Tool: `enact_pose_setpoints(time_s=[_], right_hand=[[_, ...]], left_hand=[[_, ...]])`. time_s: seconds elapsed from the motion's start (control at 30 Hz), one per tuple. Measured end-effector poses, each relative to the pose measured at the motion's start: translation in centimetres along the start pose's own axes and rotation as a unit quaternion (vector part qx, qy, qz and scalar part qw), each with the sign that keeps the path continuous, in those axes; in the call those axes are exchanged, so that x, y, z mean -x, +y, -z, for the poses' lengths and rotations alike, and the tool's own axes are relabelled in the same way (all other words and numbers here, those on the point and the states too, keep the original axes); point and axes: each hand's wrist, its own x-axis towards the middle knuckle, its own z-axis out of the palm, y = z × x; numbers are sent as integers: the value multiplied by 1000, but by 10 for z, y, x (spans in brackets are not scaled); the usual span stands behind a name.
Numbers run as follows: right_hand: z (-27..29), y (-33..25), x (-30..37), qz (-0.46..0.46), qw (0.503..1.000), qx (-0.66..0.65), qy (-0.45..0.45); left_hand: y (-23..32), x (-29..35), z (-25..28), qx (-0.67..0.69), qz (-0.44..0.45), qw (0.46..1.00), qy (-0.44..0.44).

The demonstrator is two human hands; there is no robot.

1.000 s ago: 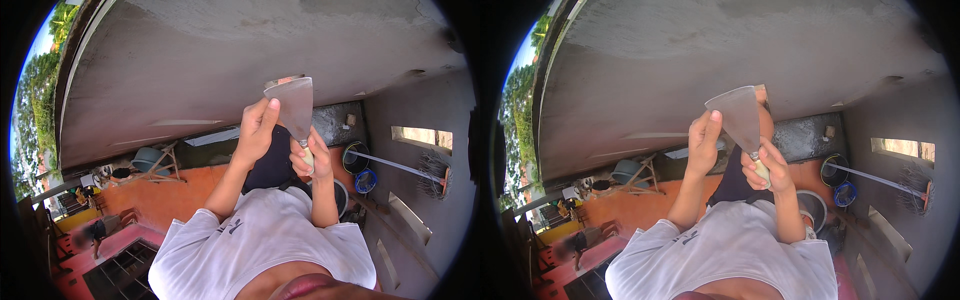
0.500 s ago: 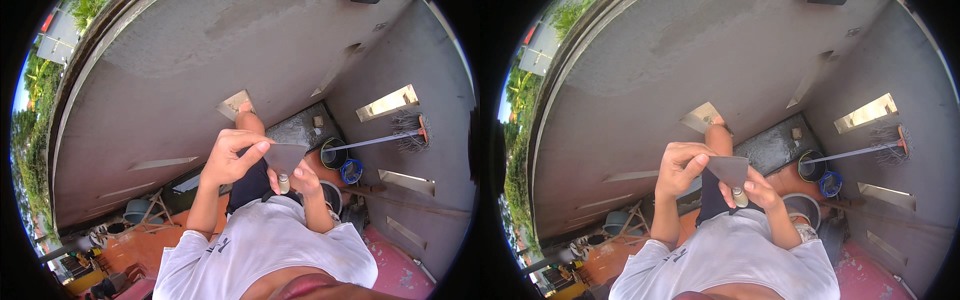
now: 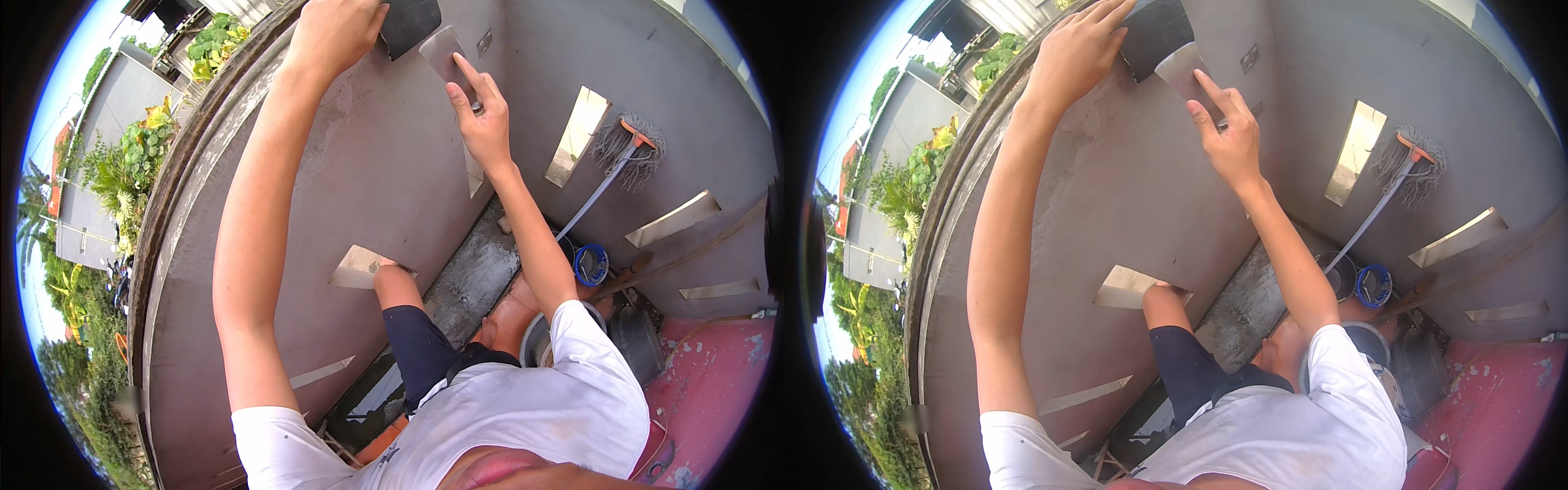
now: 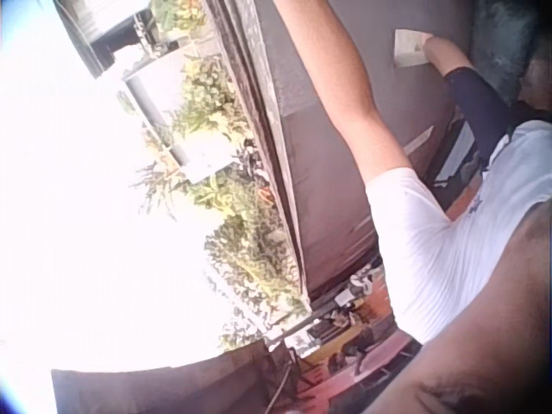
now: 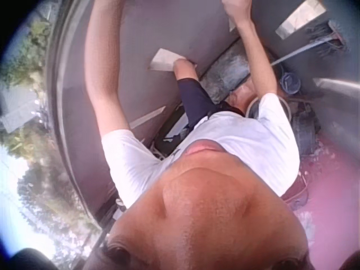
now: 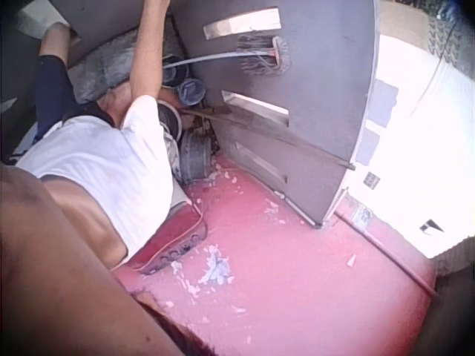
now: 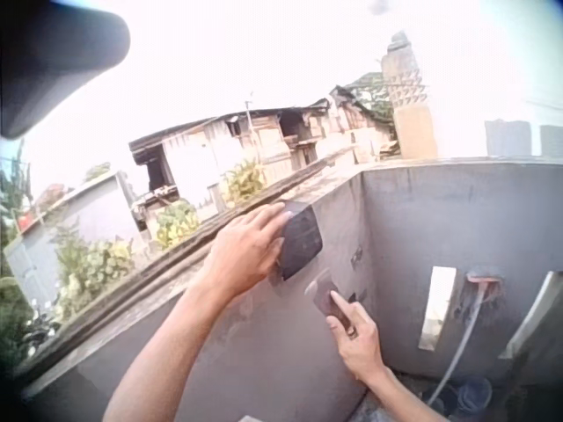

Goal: The person uses a trowel to apply and smooth plaster on a ceiling surface. They repeatedly spread the material, scrape off excess, and refine the finish across different sections of the ceiling.

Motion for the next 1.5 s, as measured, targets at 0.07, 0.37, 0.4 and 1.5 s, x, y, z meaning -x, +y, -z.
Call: enact_pose_setpoints(time_s=[0.07,0.37,0.4,1.5], right_hand=[[-21,11,-46,42,998,49,6],[-49,40,-79,109,993,-12,-53],[-48,40,-79,84,994,-5,-71],[-43,18,-112,39,999,-9,-14]], left_hand=[[-19,-5,-26,-37,-15,999,-9],[-19,2,-31,13,63,996,-67],[-18,2,-29,15,66,995,-66],[-42,4,-46,1,84,994,-75]])
